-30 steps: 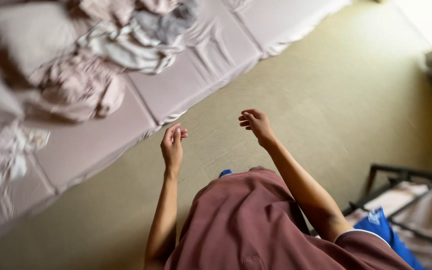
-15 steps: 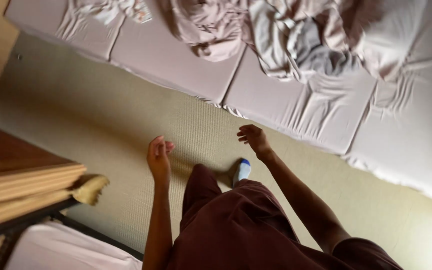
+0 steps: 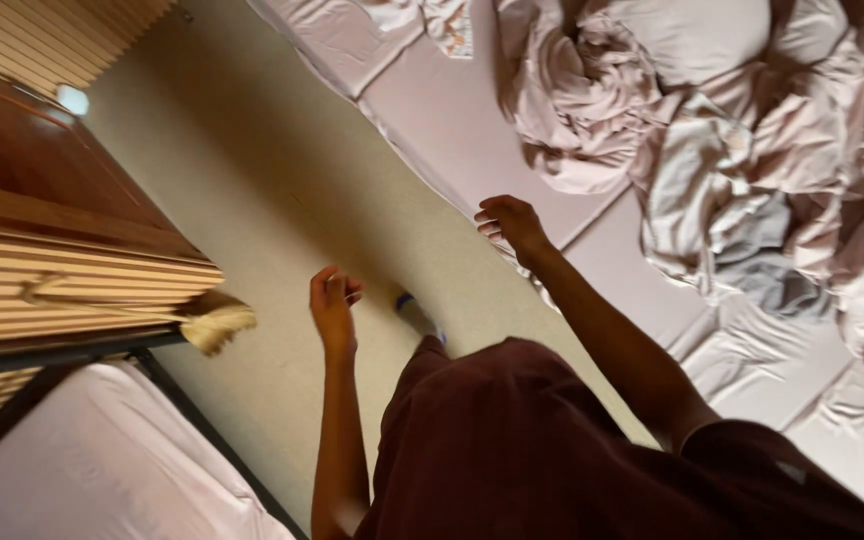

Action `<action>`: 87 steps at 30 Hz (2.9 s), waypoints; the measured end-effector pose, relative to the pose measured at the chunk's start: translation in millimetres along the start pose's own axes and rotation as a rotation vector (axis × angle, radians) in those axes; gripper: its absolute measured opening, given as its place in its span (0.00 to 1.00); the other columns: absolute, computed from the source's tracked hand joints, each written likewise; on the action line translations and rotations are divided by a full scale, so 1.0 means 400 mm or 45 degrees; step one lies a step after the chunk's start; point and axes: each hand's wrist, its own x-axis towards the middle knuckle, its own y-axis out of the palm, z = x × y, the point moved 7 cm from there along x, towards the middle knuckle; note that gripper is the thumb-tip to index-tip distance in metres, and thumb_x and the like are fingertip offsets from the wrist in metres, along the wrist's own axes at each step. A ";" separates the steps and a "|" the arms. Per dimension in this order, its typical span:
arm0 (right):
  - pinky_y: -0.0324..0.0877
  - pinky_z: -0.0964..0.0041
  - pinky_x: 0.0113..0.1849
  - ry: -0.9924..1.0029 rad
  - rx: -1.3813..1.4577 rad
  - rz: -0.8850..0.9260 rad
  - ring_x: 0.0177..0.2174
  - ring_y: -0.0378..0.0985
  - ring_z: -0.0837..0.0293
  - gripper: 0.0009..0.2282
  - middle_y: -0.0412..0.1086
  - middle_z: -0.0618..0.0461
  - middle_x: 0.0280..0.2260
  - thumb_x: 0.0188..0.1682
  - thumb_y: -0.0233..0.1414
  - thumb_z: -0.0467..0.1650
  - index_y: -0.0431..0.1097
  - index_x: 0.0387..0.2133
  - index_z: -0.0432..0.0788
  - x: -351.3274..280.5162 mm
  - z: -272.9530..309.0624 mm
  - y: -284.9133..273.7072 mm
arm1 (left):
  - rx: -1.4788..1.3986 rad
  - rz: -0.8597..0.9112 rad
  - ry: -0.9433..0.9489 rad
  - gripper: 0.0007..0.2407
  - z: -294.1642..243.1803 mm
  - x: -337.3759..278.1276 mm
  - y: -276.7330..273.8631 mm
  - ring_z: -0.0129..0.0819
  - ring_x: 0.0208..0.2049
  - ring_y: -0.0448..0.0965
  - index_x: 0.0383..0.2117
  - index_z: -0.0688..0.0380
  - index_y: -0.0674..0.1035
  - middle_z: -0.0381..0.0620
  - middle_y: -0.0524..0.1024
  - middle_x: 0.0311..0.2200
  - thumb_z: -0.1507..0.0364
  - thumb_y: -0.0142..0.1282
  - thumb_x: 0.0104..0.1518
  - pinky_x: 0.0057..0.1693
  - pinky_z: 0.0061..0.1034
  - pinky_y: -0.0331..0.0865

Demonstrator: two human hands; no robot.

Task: The person walks into a bedroom and repeatedly places blue pillows into light pink pillowcases. They manipulate the fabric to encase the pillows and then place the finished items onto a bunk bed.

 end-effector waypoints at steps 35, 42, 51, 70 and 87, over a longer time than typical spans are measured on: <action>0.77 0.70 0.30 0.197 0.344 -0.252 0.29 0.83 0.59 0.14 0.77 0.46 0.34 0.54 0.51 0.35 0.71 0.48 0.39 1.648 0.761 0.735 | 0.472 0.572 -0.138 0.03 -0.463 2.159 0.625 0.28 0.20 0.75 0.37 0.53 0.74 0.46 0.79 0.18 0.71 0.49 0.63 0.34 0.20 0.64; 0.79 0.71 0.27 0.183 0.654 -0.565 0.26 0.83 0.59 0.12 0.78 0.50 0.30 0.54 0.48 0.37 0.74 0.41 0.44 1.708 1.068 0.698 | 0.861 0.931 0.065 0.11 -0.648 2.362 0.997 0.30 0.22 0.77 0.29 0.49 0.78 0.41 0.80 0.20 0.58 0.52 0.61 0.37 0.24 0.69; 0.81 0.65 0.25 0.184 0.855 -0.822 0.25 0.85 0.55 0.15 0.79 0.47 0.30 0.55 0.49 0.40 0.74 0.41 0.41 2.035 1.092 0.434 | 0.858 1.305 -0.033 0.11 -0.568 2.466 1.558 0.29 0.29 0.84 0.43 0.53 0.75 0.44 0.82 0.28 0.62 0.51 0.62 0.40 0.24 0.74; 0.56 0.40 0.64 0.621 1.945 -1.081 0.65 0.55 0.39 0.57 0.51 0.34 0.65 0.38 0.52 0.60 0.33 0.70 0.35 3.065 0.560 -0.091 | 1.389 1.198 -0.302 0.17 0.031 2.877 2.161 0.53 0.54 0.78 0.52 0.49 0.77 0.53 0.77 0.54 0.57 0.52 0.61 0.61 0.46 0.68; 0.68 0.64 0.24 0.322 0.769 -1.347 0.16 0.71 0.60 0.13 0.69 0.51 0.16 0.53 0.50 0.36 0.73 0.22 0.43 2.605 0.923 -0.242 | 1.486 1.129 0.101 0.21 -0.252 2.922 2.136 0.57 0.57 0.71 0.53 0.61 0.71 0.63 0.70 0.53 0.56 0.49 0.65 0.63 0.46 0.62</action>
